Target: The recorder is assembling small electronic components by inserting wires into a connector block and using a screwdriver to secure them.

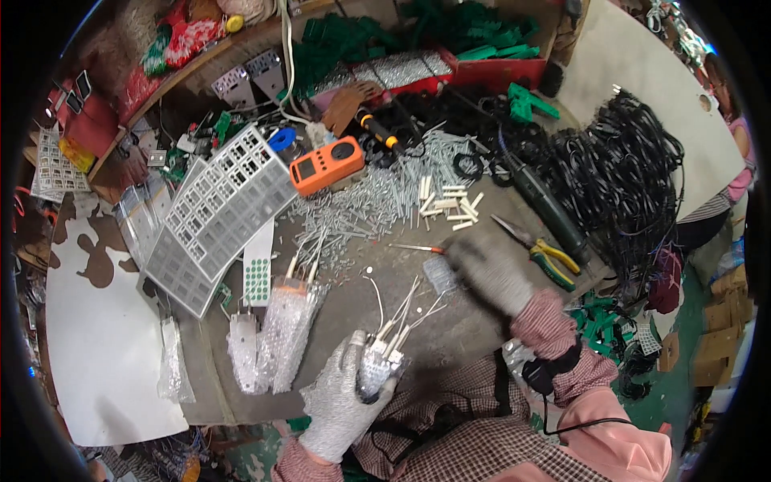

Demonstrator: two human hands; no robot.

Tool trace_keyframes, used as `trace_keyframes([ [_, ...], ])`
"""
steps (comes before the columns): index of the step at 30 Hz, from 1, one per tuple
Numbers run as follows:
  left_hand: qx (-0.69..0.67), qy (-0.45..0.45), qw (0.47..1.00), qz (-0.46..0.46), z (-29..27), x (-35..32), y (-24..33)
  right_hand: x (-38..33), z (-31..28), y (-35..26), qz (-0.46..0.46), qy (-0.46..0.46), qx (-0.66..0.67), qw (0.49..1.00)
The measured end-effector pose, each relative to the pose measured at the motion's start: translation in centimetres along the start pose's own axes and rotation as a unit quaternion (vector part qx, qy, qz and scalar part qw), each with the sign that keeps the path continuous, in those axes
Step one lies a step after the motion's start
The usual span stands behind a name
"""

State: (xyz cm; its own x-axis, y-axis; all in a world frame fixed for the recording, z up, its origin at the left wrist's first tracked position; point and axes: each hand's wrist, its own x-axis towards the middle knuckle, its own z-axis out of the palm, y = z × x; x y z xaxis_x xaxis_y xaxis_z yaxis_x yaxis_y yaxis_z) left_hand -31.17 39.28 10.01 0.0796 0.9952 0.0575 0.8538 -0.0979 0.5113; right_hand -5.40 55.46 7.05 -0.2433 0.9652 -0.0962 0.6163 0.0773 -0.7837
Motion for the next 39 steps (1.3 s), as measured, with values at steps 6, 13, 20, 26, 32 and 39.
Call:
trace_keyframes([
  [6, -0.037, -0.064, 0.997, -0.001, -1.1, 7.9, 0.0, 3.7, -3.6, 1.4, -0.136, 0.107, -0.164, 0.971],
  [13, -0.585, -0.168, 0.772, -0.183, -0.1, 10.2, 0.1, 5.0, -1.6, 2.2, -0.120, 0.038, -0.263, 0.957],
  [20, -0.660, -0.169, 0.707, -0.192, 0.4, 9.5, 0.6, 3.1, -2.9, 0.4, -0.151, 0.097, -0.122, 0.976],
  [26, -0.538, -0.184, 0.806, -0.163, 0.5, 9.9, 0.4, 0.3, -1.5, -4.2, -0.091, -0.083, 0.171, 0.978],
  [32, -0.571, -0.162, 0.777, -0.212, 0.4, 10.4, 0.9, -0.2, 0.6, -4.6, -0.177, -0.037, 0.168, 0.969],
  [39, -0.475, -0.128, 0.838, -0.237, -1.0, 10.9, 2.5, -0.4, 2.0, -4.8, -0.108, -0.038, 0.291, 0.950],
])
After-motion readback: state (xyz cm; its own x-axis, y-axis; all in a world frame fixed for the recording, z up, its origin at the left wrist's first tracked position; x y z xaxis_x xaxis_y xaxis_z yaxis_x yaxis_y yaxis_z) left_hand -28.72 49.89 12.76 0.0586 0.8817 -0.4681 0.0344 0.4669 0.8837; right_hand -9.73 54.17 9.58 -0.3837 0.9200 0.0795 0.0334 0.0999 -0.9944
